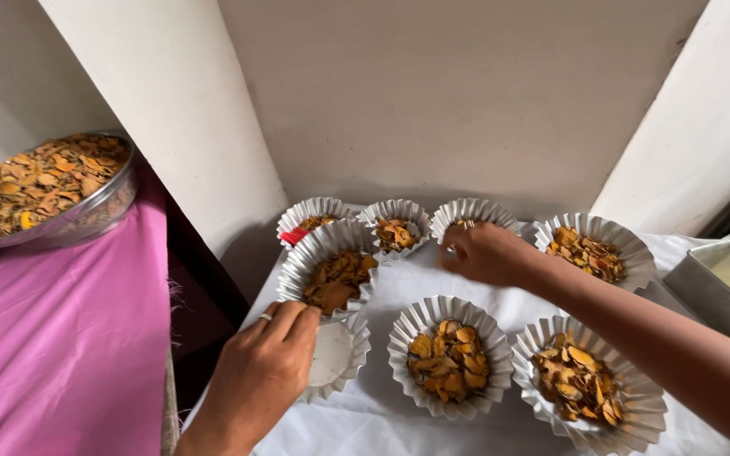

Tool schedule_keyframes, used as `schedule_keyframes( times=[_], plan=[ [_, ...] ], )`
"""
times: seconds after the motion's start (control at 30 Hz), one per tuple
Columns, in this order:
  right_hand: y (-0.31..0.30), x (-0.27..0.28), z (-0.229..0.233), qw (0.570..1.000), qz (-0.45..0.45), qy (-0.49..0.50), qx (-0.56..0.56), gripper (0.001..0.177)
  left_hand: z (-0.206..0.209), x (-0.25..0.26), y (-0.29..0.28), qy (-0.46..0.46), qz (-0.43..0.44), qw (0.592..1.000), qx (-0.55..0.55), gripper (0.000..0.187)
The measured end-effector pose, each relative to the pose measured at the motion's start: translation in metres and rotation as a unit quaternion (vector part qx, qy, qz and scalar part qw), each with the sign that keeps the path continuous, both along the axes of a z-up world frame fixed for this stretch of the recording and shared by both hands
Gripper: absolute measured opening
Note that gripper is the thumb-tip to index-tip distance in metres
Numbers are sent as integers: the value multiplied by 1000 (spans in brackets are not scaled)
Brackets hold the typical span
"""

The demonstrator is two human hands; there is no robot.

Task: Packaging dried tea leaves or herbs by first portioning them into foil cups and then transferring them into small plastic bags.

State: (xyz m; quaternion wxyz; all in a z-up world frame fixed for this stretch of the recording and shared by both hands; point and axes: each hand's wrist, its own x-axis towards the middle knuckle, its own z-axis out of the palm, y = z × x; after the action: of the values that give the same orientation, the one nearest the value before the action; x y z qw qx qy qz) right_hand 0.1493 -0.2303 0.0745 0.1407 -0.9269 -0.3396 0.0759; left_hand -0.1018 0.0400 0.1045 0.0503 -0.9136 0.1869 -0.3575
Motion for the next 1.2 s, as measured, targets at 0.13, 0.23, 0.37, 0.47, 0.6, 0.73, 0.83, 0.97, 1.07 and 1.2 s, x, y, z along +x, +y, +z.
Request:
schedule_keyframes(
  times=[0.13, 0.23, 0.37, 0.47, 0.6, 0.73, 0.83, 0.97, 1.07, 1.2],
  plan=[
    [-35, -43, -13, 985, 37, 49, -164, 55, -7, -7, -3, -12, 14, 1000, 12, 10],
    [-34, -17, -56, 992, 24, 29, -120, 28, -17, -6, -8, 21, 19, 1000, 13, 12],
    [-33, -3, -51, 993, -28, 114, -19, 16, -27, -7, -6, 39, 39, 998, 16, 11],
    [-33, 1, -44, 983, -94, 150, 42, 18, -24, -9, -1, 29, 44, 998, 21, 12],
    [-35, -8, -41, 989, -107, 64, 83, 20, -23, -15, 11, 28, 63, 998, 7, 7],
    [-27, -18, -23, 982, -134, 92, 98, 31, -25, -27, 25, 15, 102, 995, 9, 4],
    [-24, -13, -19, 984, -121, 59, 113, 25, -24, -38, 33, -7, 125, 992, 18, 5],
    [-12, -37, -20, 992, -35, -125, 9, 35, -31, -46, 48, 32, 137, 990, -23, 8],
    [25, -89, -29, 993, 69, -87, 38, 45, -34, -45, 55, 32, 170, 985, -2, 8],
    [76, -143, -71, 906, 351, -232, -35, 67, -41, -40, 69, 31, 220, 975, 13, 4]
  ],
)
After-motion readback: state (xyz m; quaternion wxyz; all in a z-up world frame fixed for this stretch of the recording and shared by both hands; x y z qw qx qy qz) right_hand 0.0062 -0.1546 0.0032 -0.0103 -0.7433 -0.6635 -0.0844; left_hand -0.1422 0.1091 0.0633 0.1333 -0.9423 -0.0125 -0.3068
